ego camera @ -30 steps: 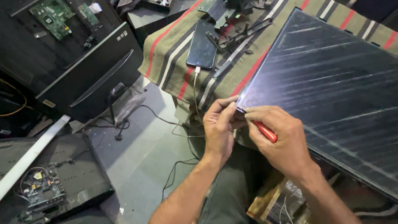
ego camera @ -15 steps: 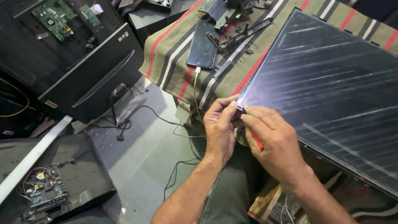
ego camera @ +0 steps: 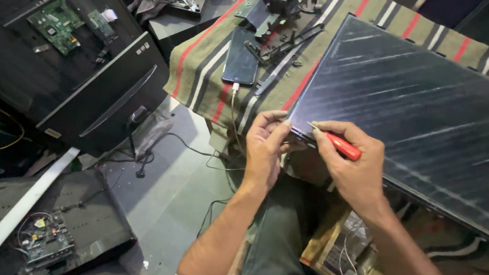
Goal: The person places a large television screen panel onto the chassis on a cloth-covered workbench, aligns it, and uses a screwdriver to fasten screws along the frame edges. They press the panel edges and clips into place by hand around the bezel, then wipe the screen surface with a cloth.
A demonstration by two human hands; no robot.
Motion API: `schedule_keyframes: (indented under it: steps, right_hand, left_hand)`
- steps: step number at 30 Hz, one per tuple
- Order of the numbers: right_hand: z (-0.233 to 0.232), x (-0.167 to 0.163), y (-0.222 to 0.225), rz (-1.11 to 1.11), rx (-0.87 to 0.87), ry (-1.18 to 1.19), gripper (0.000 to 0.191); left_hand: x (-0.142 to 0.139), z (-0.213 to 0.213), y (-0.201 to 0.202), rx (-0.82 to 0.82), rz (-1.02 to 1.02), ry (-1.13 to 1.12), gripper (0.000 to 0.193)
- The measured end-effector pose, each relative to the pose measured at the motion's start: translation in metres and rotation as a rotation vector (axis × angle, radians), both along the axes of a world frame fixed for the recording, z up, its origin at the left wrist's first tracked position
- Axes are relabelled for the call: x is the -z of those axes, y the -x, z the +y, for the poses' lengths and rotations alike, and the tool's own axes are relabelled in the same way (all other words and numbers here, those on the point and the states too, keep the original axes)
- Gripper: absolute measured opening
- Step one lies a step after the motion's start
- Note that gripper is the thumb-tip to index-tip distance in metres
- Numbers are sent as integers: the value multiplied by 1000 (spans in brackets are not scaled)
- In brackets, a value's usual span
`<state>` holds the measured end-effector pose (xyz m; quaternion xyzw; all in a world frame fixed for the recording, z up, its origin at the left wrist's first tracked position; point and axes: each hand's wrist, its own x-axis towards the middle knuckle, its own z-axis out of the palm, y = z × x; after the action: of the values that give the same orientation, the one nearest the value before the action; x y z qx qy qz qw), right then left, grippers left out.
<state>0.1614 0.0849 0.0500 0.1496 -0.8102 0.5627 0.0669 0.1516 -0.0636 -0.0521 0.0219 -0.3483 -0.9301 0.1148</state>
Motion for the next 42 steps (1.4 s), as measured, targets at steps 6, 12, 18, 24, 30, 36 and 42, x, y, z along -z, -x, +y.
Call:
schedule_keyframes:
  steps: [6,12,18,24,30,36,42]
  right_hand:
    - [48,-8,-10,-19,63,-4,14]
    - [110,-9,-25,16,78,134,15]
    - [174,-8,-61,110,253,40,17]
    - [244,3,-94,209,376,-165,25]
    - [311,6,-98,343,167,-306,23]
    - [336,7,-93,378,54,-379,24]
    - [348,5,-92,388,17,-345,24]
  left_hand:
    - [-6,2,5,34,-42,60,33]
    - [-12,16,9,10,-38,105,31]
    - [-21,34,14,17,-117,234,33]
    - [-36,47,-2,-17,-83,488,56]
    - [-53,87,-27,-751,140,1505,63]
    - [-67,161,-42,-424,676,1638,48]
    - [-67,222,-38,-229,957,1757,41]
